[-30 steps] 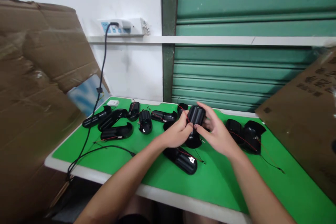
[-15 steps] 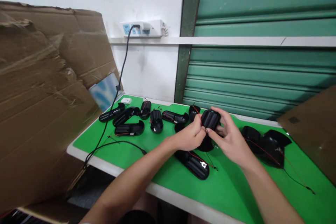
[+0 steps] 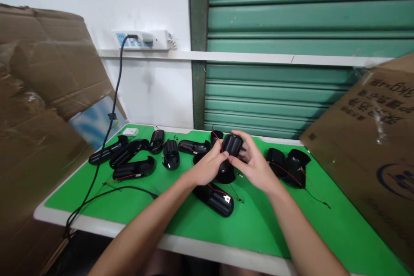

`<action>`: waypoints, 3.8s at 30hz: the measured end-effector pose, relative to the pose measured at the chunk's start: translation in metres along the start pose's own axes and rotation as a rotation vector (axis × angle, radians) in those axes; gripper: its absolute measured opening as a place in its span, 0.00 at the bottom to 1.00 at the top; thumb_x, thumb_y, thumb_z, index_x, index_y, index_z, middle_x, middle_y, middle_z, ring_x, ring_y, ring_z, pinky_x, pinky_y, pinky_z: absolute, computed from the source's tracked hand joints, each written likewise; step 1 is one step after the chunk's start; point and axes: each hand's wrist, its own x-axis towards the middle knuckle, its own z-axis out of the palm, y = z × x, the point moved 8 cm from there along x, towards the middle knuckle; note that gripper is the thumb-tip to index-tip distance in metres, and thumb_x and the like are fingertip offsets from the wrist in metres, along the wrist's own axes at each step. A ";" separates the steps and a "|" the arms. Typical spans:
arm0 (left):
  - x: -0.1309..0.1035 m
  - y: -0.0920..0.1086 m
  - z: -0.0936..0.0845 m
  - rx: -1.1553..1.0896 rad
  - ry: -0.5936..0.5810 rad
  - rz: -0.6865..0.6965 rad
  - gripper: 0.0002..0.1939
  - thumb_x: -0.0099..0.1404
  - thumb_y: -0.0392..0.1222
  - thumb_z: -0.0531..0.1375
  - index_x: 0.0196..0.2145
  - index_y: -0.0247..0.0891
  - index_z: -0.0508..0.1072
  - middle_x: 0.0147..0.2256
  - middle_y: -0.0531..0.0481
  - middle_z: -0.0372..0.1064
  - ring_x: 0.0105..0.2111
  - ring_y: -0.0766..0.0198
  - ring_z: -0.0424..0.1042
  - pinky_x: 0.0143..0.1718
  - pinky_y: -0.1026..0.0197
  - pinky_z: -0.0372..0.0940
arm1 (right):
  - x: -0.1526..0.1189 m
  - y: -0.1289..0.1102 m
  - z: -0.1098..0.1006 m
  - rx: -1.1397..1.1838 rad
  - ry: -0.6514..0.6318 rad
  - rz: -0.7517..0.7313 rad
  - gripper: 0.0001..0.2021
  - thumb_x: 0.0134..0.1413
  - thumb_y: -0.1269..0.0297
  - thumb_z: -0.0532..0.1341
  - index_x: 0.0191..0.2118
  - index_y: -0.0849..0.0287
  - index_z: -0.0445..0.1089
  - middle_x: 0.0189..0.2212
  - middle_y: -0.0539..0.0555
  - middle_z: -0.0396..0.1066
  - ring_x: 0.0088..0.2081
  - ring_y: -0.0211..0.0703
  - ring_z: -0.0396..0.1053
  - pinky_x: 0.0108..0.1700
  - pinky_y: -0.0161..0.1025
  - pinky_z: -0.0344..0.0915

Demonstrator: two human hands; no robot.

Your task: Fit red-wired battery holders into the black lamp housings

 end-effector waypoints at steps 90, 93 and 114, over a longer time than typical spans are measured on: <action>0.007 -0.009 -0.029 -0.045 0.203 -0.066 0.22 0.72 0.49 0.51 0.59 0.39 0.65 0.44 0.43 0.74 0.37 0.62 0.75 0.32 0.61 0.71 | 0.009 0.012 -0.100 -0.002 0.252 0.326 0.38 0.41 0.50 0.73 0.59 0.59 0.67 0.52 0.61 0.75 0.48 0.47 0.76 0.44 0.39 0.76; 0.004 -0.023 -0.027 -0.504 0.198 -0.345 0.27 0.73 0.55 0.47 0.63 0.41 0.60 0.38 0.46 0.74 0.26 0.65 0.73 0.18 0.66 0.62 | 0.010 0.002 -0.068 0.041 -0.024 0.258 0.35 0.42 0.50 0.73 0.57 0.57 0.69 0.53 0.60 0.74 0.50 0.46 0.75 0.48 0.39 0.74; 0.007 -0.013 -0.023 -0.483 0.319 -0.026 0.48 0.65 0.48 0.61 0.70 0.50 0.31 0.62 0.44 0.64 0.60 0.59 0.67 0.59 0.54 0.66 | 0.014 0.025 0.006 0.251 -0.126 0.399 0.38 0.43 0.52 0.73 0.59 0.54 0.61 0.38 0.50 0.71 0.35 0.35 0.74 0.36 0.33 0.72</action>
